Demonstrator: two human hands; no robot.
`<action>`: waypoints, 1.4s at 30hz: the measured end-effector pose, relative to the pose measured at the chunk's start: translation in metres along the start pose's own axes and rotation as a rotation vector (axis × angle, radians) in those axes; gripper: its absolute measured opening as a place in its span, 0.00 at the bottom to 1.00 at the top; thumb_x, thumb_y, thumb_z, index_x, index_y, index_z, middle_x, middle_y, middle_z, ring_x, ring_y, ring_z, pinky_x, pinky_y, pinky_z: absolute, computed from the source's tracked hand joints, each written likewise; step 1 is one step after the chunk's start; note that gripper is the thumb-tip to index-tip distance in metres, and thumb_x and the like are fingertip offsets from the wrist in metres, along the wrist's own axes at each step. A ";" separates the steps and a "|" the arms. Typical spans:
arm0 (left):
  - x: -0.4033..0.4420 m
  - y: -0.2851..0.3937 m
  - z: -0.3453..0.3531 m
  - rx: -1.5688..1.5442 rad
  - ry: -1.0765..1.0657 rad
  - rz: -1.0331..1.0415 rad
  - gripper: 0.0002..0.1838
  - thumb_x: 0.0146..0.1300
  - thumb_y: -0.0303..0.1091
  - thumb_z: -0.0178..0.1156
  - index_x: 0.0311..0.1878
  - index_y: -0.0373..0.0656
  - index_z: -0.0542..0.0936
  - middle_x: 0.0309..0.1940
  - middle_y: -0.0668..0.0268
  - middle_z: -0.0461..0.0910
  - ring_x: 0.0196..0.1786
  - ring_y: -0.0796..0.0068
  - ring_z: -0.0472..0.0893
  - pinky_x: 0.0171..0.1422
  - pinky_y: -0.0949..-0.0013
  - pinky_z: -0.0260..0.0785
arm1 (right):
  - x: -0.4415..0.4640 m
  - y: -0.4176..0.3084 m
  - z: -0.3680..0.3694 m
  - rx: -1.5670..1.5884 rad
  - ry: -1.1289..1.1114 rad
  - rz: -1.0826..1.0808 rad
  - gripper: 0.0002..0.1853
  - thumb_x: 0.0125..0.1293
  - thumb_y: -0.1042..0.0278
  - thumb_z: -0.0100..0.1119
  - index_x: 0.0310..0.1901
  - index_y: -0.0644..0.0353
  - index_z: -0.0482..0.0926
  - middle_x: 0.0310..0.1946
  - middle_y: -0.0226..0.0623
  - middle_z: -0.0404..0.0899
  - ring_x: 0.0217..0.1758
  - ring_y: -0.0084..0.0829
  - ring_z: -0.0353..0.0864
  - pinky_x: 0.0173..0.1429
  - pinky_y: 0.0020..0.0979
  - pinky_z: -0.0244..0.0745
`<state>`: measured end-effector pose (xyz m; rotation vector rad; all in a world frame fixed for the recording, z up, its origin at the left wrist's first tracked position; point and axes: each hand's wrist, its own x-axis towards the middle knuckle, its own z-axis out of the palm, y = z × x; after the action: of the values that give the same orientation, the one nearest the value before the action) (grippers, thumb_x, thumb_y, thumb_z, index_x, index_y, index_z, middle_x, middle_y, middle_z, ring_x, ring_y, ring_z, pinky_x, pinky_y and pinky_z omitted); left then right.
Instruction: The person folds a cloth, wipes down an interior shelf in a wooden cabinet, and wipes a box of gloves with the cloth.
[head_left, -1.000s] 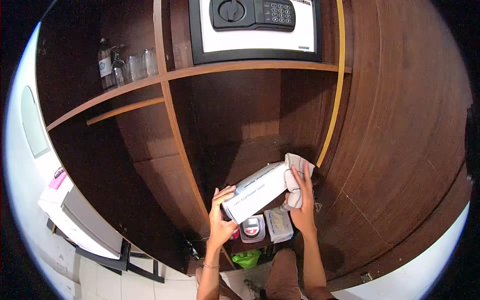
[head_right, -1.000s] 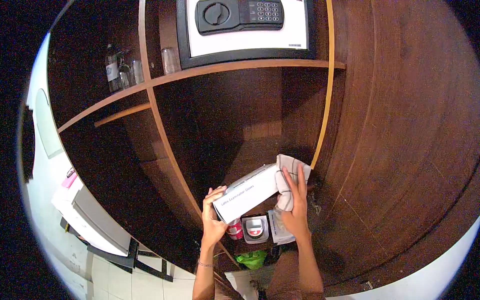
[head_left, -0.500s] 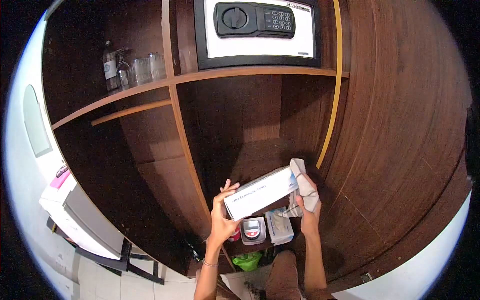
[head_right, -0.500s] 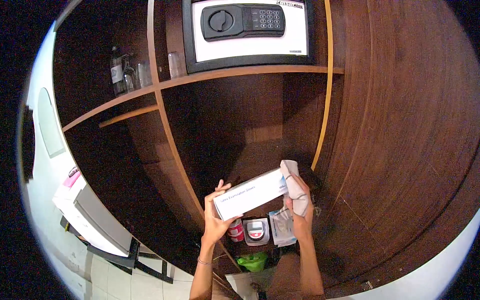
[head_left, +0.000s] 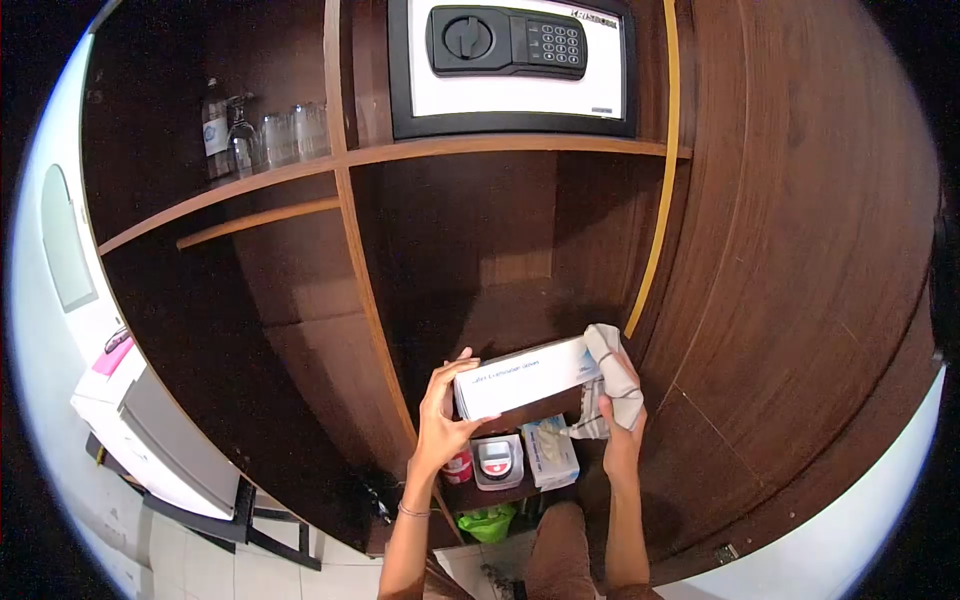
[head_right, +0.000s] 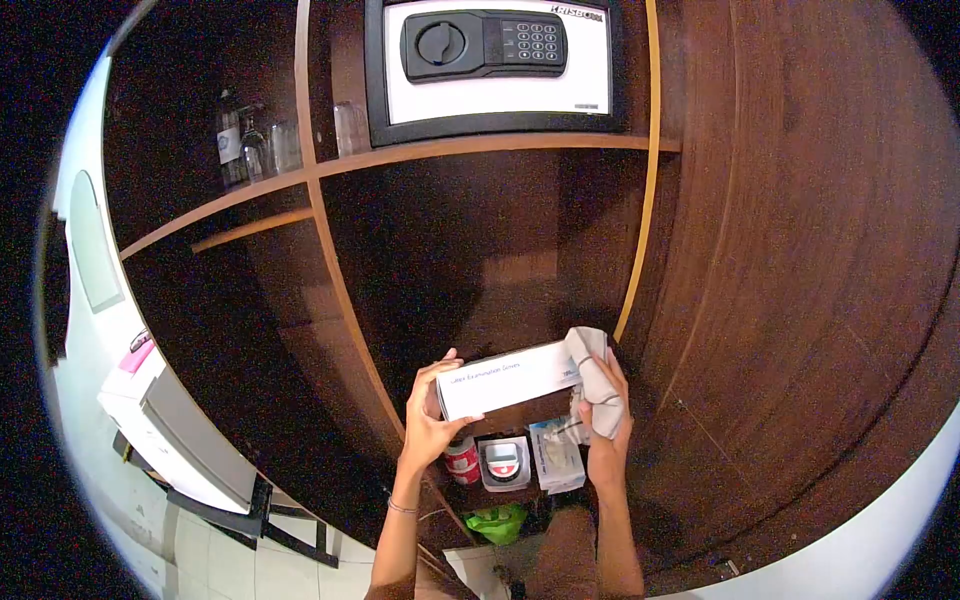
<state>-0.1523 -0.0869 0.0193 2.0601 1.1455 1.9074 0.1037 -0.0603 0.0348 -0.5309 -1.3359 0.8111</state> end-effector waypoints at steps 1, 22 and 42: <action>0.001 0.000 0.000 0.002 0.002 0.003 0.45 0.46 0.26 0.84 0.68 0.41 0.73 0.68 0.56 0.73 0.80 0.52 0.67 0.85 0.49 0.61 | 0.000 0.005 -0.002 0.022 0.005 0.038 0.30 0.74 0.60 0.63 0.73 0.64 0.73 0.76 0.42 0.70 0.80 0.34 0.64 0.83 0.37 0.50; 0.043 0.094 0.026 1.158 -0.330 0.114 0.47 0.51 0.49 0.78 0.71 0.34 0.73 0.63 0.52 0.81 0.75 0.53 0.73 0.86 0.28 0.34 | -0.021 0.001 0.009 0.056 0.012 0.084 0.29 0.70 0.62 0.66 0.70 0.63 0.77 0.78 0.42 0.63 0.80 0.38 0.63 0.81 0.40 0.56; 0.035 0.043 0.029 1.072 -0.342 0.235 0.34 0.49 0.26 0.66 0.65 0.32 0.76 0.54 0.47 0.83 0.56 0.51 0.85 0.68 0.56 0.75 | -0.047 0.049 0.034 -0.794 -0.218 -0.309 0.35 0.71 0.63 0.54 0.80 0.53 0.65 0.84 0.56 0.50 0.87 0.59 0.47 0.85 0.61 0.38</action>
<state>-0.1102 -0.0850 0.0653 2.9300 2.1786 0.9190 0.0591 -0.0696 -0.0260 -0.8360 -1.8837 0.0519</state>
